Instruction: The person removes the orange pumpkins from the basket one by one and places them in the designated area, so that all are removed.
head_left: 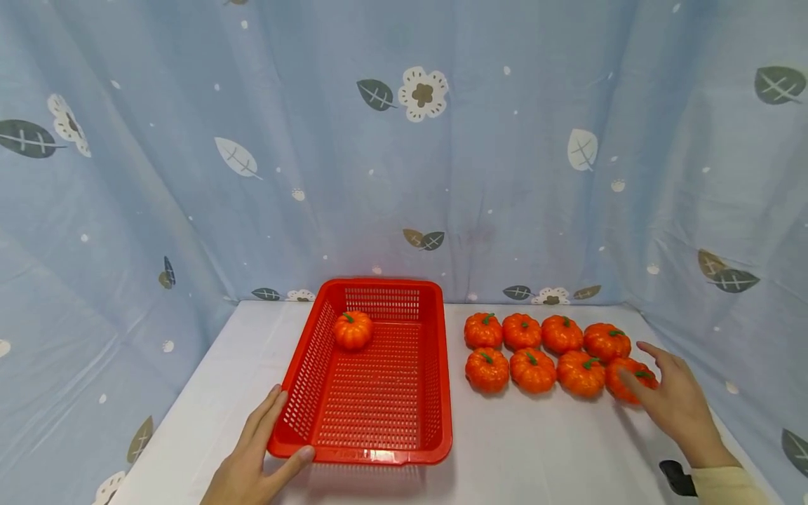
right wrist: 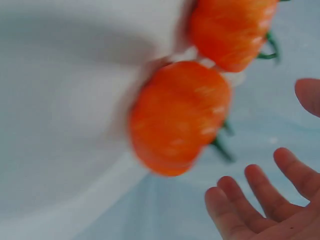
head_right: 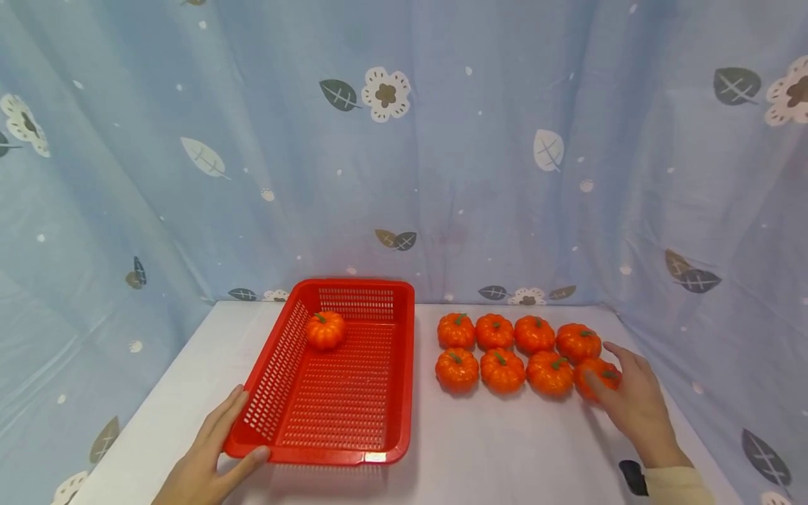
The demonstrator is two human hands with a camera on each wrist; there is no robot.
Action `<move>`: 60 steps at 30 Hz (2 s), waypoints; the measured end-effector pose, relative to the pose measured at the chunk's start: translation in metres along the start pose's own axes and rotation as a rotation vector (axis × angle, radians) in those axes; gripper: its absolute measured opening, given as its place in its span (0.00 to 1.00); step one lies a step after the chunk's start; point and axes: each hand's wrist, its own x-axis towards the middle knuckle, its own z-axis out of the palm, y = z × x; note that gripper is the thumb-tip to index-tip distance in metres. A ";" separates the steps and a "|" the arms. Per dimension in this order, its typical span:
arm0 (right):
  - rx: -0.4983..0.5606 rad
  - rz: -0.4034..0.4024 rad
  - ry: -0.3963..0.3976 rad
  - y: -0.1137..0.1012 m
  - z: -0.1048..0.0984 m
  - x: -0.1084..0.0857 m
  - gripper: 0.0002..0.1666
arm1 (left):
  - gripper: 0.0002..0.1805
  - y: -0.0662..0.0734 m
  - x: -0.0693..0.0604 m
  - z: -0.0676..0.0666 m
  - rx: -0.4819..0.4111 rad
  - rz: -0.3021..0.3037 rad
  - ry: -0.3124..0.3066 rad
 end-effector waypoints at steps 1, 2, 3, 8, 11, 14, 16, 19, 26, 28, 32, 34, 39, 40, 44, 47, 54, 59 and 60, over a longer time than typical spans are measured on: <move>0.016 -0.028 0.023 -0.007 -0.001 0.000 0.43 | 0.52 0.000 0.000 0.000 0.002 0.006 0.007; 0.035 -0.051 0.037 -0.015 -0.002 0.000 0.42 | 0.52 -0.001 -0.001 0.000 0.001 0.016 0.016; 0.054 -0.074 0.050 -0.023 -0.003 0.000 0.41 | 0.51 -0.001 -0.001 0.001 -0.001 0.024 0.024; 0.165 -0.199 0.073 -0.066 -0.005 -0.001 0.36 | 0.51 -0.003 -0.002 0.002 0.001 0.037 0.040; 0.196 -0.281 0.072 -0.092 -0.002 -0.002 0.33 | 0.51 -0.003 -0.002 0.002 0.004 0.035 0.038; 0.219 -0.348 0.043 -0.117 0.005 -0.005 0.32 | 0.51 -0.003 -0.002 0.002 0.006 0.031 0.038; 0.224 -0.383 0.018 -0.131 0.011 -0.006 0.32 | 0.51 -0.003 -0.002 0.002 0.009 0.028 0.039; 0.232 -0.440 -0.013 -0.150 0.020 -0.008 0.32 | 0.51 -0.003 -0.002 0.002 0.010 0.030 0.045; 0.268 -0.506 -0.086 -0.189 0.036 -0.009 0.34 | 0.51 -0.004 -0.002 0.002 0.004 0.041 0.046; 0.281 -0.516 -0.112 -0.199 0.039 -0.009 0.33 | 0.51 -0.003 -0.002 0.002 0.003 0.040 0.040; 0.305 -0.538 -0.133 -0.221 0.045 -0.009 0.33 | 0.51 -0.003 -0.002 0.002 0.004 0.040 0.039; 0.316 -0.556 -0.128 -0.231 0.049 -0.009 0.34 | 0.51 -0.003 -0.002 0.002 0.002 0.039 0.038; 0.346 -0.583 -0.151 -0.253 0.057 -0.013 0.33 | 0.51 -0.002 -0.002 0.002 0.000 0.035 0.032; 0.350 -0.587 -0.158 -0.257 0.058 -0.014 0.33 | 0.51 -0.002 -0.002 0.002 0.000 0.035 0.031; 0.385 -0.596 -0.185 -0.273 0.063 -0.016 0.33 | 0.51 -0.002 -0.002 0.002 0.000 0.037 0.032; 0.408 -0.604 -0.201 -0.284 0.068 -0.014 0.33 | 0.51 -0.003 -0.002 0.003 0.004 0.038 0.035; 0.398 -0.578 -0.236 -0.306 0.086 0.002 0.34 | 0.51 -0.005 -0.002 0.004 0.005 0.043 0.046; 0.382 -0.578 -0.275 -0.324 0.094 0.011 0.34 | 0.51 -0.004 -0.002 0.003 -0.005 0.026 0.031; 0.383 -0.588 -0.282 -0.328 0.095 0.012 0.34 | 0.51 -0.004 -0.002 0.003 -0.007 0.021 0.026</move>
